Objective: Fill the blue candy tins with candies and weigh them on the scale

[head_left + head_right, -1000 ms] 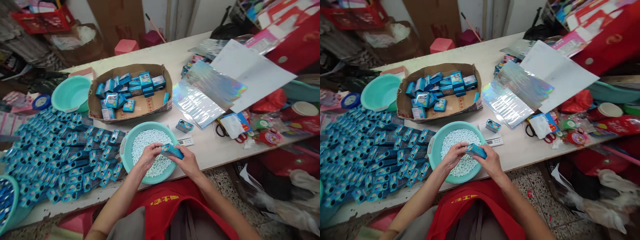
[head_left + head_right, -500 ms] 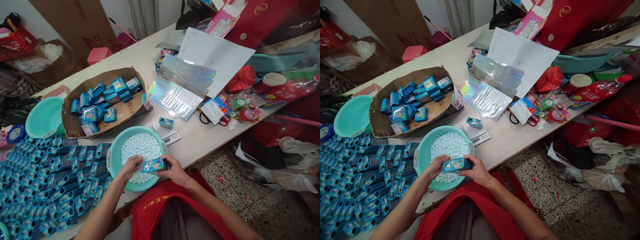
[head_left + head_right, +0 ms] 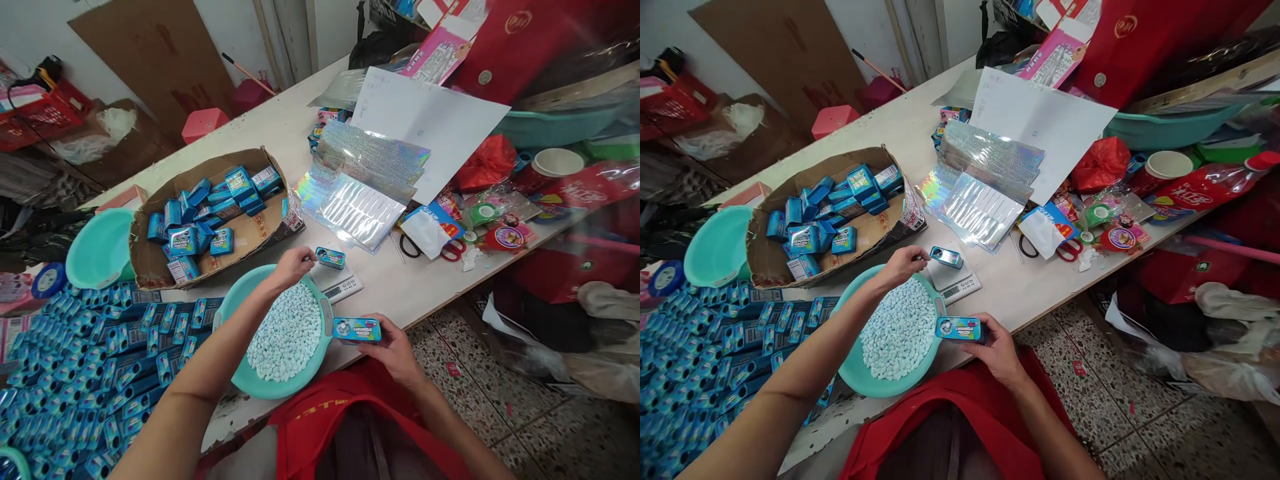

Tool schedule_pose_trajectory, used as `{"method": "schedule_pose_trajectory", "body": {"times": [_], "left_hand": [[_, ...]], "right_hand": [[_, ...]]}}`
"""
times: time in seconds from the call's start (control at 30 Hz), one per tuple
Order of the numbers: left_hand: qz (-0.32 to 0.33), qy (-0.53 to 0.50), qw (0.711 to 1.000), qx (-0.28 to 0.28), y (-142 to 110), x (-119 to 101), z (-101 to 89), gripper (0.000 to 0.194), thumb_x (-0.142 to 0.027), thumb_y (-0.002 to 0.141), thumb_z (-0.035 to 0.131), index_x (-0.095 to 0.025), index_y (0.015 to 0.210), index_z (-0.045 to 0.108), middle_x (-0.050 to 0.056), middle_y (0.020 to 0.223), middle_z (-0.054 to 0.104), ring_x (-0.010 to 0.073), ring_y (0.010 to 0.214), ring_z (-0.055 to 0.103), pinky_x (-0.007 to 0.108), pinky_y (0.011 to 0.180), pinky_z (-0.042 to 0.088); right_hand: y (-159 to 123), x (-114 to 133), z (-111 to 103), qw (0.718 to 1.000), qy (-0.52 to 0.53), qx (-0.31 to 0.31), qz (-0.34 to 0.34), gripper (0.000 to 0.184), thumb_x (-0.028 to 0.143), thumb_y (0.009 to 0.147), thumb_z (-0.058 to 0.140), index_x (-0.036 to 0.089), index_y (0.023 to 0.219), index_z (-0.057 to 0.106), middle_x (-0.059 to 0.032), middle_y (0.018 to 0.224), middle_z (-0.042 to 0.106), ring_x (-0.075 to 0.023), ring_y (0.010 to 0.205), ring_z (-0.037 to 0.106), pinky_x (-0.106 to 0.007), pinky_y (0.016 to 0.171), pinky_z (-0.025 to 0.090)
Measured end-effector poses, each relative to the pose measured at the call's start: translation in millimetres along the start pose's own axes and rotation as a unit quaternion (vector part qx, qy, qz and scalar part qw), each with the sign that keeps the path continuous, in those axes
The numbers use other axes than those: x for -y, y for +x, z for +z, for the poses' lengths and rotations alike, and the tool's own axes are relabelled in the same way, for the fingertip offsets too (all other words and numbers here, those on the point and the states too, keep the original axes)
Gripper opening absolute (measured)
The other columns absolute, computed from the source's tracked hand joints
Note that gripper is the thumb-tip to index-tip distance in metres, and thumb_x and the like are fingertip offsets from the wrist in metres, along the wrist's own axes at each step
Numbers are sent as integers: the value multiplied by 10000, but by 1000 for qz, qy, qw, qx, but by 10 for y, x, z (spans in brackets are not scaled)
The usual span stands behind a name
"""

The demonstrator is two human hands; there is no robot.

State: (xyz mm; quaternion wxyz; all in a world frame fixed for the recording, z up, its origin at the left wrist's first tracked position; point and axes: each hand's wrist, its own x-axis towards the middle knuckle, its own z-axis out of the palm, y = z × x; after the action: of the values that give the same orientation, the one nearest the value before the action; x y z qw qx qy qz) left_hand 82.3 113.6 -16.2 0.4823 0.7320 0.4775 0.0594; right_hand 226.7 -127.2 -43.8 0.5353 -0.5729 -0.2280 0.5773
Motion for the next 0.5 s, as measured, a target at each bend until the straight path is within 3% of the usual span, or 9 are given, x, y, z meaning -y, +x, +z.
{"method": "schedule_pose_trajectory", "body": {"times": [0.23, 0.5], "left_hand": [[65, 95, 992, -56, 289, -133, 68, 181, -32, 647, 570, -175, 684, 675, 24, 695, 587, 155, 663, 496, 249, 638, 344], [105, 113, 988, -22, 269, -154, 157, 273, 20, 631, 533, -196, 735, 663, 36, 761, 570, 172, 708, 489, 258, 685, 347]], "right_hand": [[70, -60, -205, 997, -3, -71, -37, 459, 358, 510, 862, 209, 876, 626, -6, 836, 662, -187, 769, 624, -334, 745, 536], [100, -140, -219, 997, -9, -76, -33, 441, 378, 537, 847, 211, 876, 619, -11, 803, 663, -188, 756, 625, -331, 724, 543]]}}
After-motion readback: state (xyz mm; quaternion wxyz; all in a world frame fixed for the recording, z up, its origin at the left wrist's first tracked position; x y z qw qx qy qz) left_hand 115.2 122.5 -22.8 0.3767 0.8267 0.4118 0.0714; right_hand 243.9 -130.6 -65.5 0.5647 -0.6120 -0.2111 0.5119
